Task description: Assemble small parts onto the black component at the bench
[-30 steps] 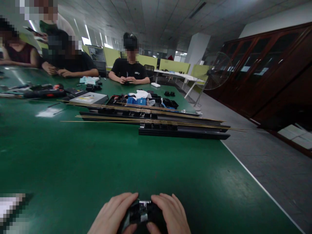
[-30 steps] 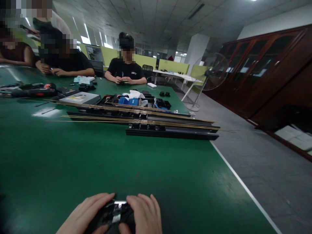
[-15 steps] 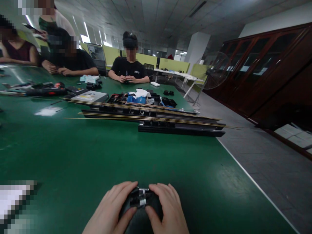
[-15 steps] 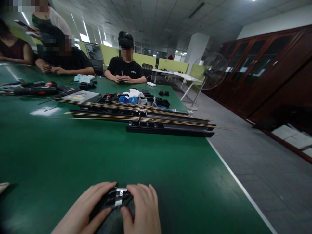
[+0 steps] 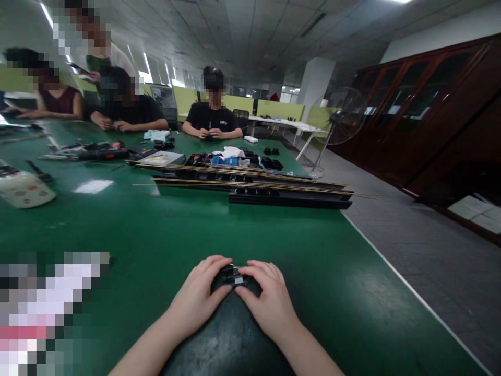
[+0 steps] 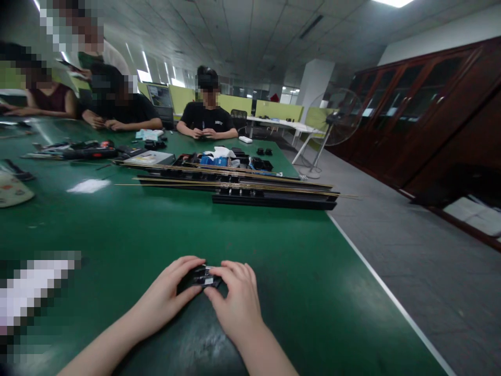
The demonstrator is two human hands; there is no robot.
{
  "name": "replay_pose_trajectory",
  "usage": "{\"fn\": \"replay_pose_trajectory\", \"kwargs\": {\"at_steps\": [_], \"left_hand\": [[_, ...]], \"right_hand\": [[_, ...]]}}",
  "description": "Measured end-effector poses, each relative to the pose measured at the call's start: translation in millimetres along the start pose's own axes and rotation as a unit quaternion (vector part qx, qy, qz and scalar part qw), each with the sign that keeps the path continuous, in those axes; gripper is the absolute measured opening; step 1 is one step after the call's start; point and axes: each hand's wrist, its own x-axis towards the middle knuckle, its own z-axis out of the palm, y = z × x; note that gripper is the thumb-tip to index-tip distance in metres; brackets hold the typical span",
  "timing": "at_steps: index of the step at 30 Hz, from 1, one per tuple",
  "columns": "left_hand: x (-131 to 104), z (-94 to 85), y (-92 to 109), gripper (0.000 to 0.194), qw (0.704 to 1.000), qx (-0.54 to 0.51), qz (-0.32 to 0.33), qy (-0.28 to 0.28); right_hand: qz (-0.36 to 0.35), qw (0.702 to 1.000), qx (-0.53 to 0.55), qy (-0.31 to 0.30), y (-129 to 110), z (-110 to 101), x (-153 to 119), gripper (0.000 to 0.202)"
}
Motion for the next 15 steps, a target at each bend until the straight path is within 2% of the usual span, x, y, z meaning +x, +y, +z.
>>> {"fn": "replay_pose_trajectory", "kwargs": {"at_steps": [6, 10, 15], "left_hand": [[-2.1, -1.0, 2.4, 0.041, 1.000, -0.014, 0.015, -0.001], [-2.1, -0.4, 2.5, 0.035, 1.000, -0.017, 0.011, -0.007], [-1.4, -0.9, 4.4, 0.035, 0.999, -0.031, -0.009, 0.008]], "right_hand": [[-0.018, 1.000, -0.002, 0.013, -0.6, -0.5, -5.1, 0.019], [-0.031, 0.999, 0.015, 0.022, -2.4, -3.4, -6.2, 0.017], [-0.020, 0.994, 0.077, 0.077, -0.2, -2.9, -6.3, 0.018]]}}
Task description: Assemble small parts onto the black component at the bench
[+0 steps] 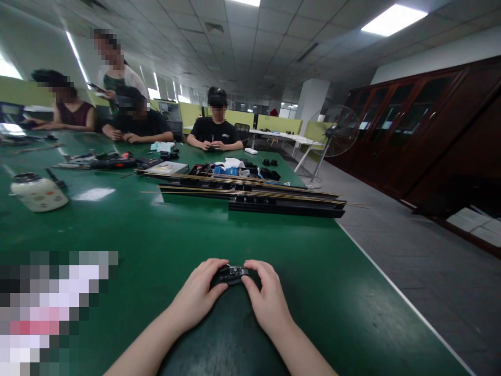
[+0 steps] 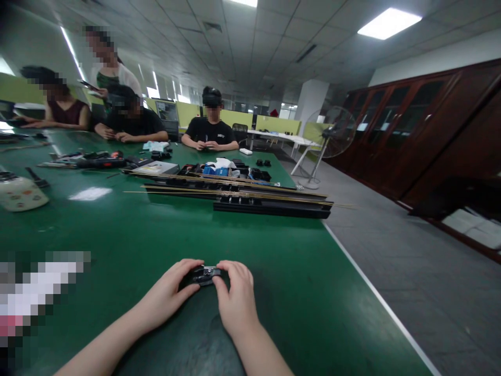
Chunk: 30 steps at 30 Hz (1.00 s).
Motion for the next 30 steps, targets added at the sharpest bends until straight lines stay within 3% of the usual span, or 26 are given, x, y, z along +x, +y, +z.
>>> {"fn": "replay_pose_trajectory", "kwargs": {"at_steps": [8, 17, 30], "left_hand": [[-2, -1.5, 2, 0.040, 1.000, -0.020, -0.013, 0.020], [-3, -2.1, 4, 0.038, 1.000, -0.020, -0.013, 0.015], [-4, -5.9, 9, 0.040, 0.999, -0.033, -0.025, 0.009]], "right_hand": [[0.067, 0.992, 0.038, 0.105, 13, 4, 1, 0.026], [0.109, 0.978, 0.047, 0.171, 16, -1, 3, 0.032], [0.113, 0.959, 0.067, 0.250, 18, -6, 3, 0.038]]}}
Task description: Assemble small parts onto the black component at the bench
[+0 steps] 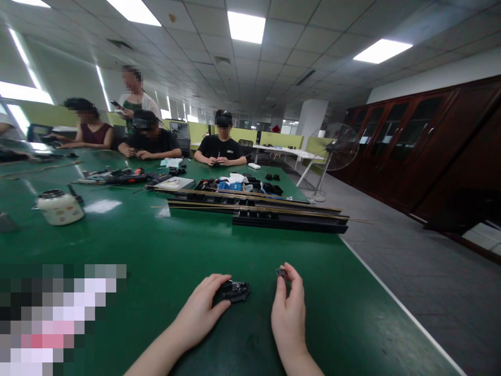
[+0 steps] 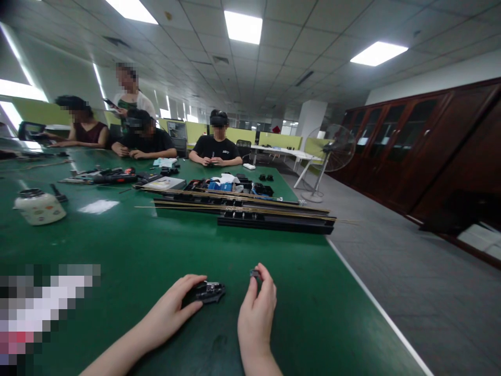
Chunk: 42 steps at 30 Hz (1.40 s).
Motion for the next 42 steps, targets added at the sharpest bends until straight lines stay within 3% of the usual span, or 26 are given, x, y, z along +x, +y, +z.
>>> {"fn": "replay_pose_trajectory", "kwargs": {"at_steps": [10, 16, 21, 31, 42], "left_hand": [[0, 0.0, 0, 0.040, 1.000, 0.004, 0.015, -0.002], [-2, 0.1, 4, 0.041, 1.000, 0.012, 0.012, -0.008], [-2, 2.4, 2, 0.039, 0.999, 0.020, 0.026, -0.004], [-2, 2.0, 4, 0.035, 0.999, 0.032, 0.027, -0.013], [-2, 3.5, 3, 0.036, 0.998, 0.051, 0.039, -0.018]], "right_hand": [[-0.072, 0.995, -0.047, -0.045, -6, 0, -4, 0.033], [-0.095, 0.980, -0.108, -0.136, -10, 2, -10, 0.021], [-0.135, 0.961, -0.093, -0.223, -18, 2, -16, 0.018], [-0.173, 0.934, -0.152, -0.272, -21, -2, -15, 0.019], [-0.145, 0.946, -0.107, -0.269, -19, -2, -15, 0.020]]}}
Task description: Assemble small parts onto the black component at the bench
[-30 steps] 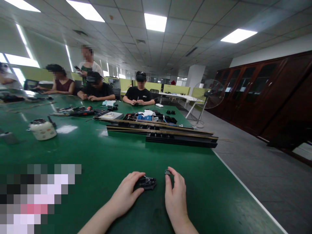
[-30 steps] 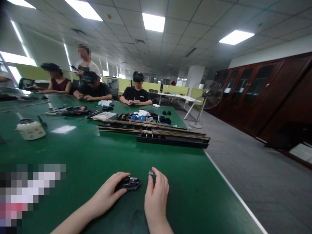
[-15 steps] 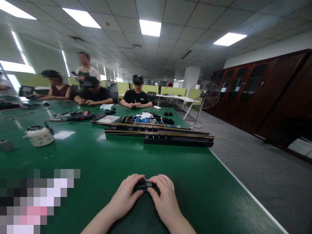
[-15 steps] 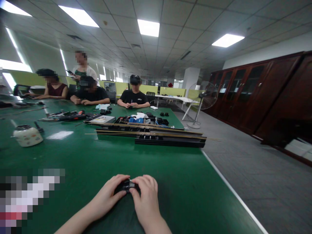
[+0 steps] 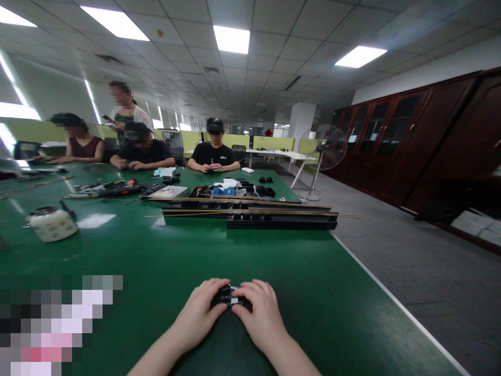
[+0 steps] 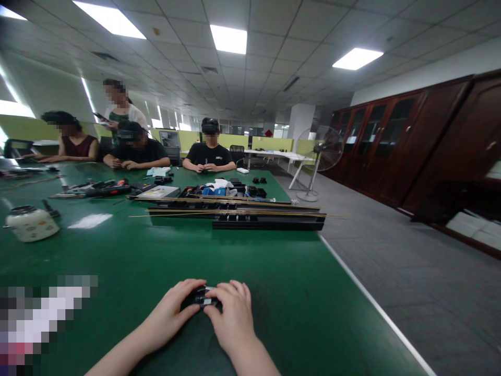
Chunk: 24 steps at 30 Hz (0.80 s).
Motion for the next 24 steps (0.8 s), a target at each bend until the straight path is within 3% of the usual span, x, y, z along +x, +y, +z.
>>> {"fn": "replay_pose_trajectory", "kwargs": {"at_steps": [10, 16, 24], "left_hand": [[0.7, 1.7, 0.3, 0.035, 1.000, -0.008, 0.009, 0.014], [0.8, 5.5, -6.2, 0.047, 1.000, -0.012, 0.003, 0.016], [1.5, 0.6, 1.6, 0.032, 1.000, 0.000, -0.001, 0.008]], "right_hand": [[0.007, 1.000, 0.008, -0.004, -3.4, -2.7, 0.7, 0.035], [0.019, 1.000, 0.007, 0.003, -3.2, -3.3, 0.1, 0.038], [0.017, 1.000, -0.002, -0.007, -2.7, -0.3, -0.3, 0.040]]}}
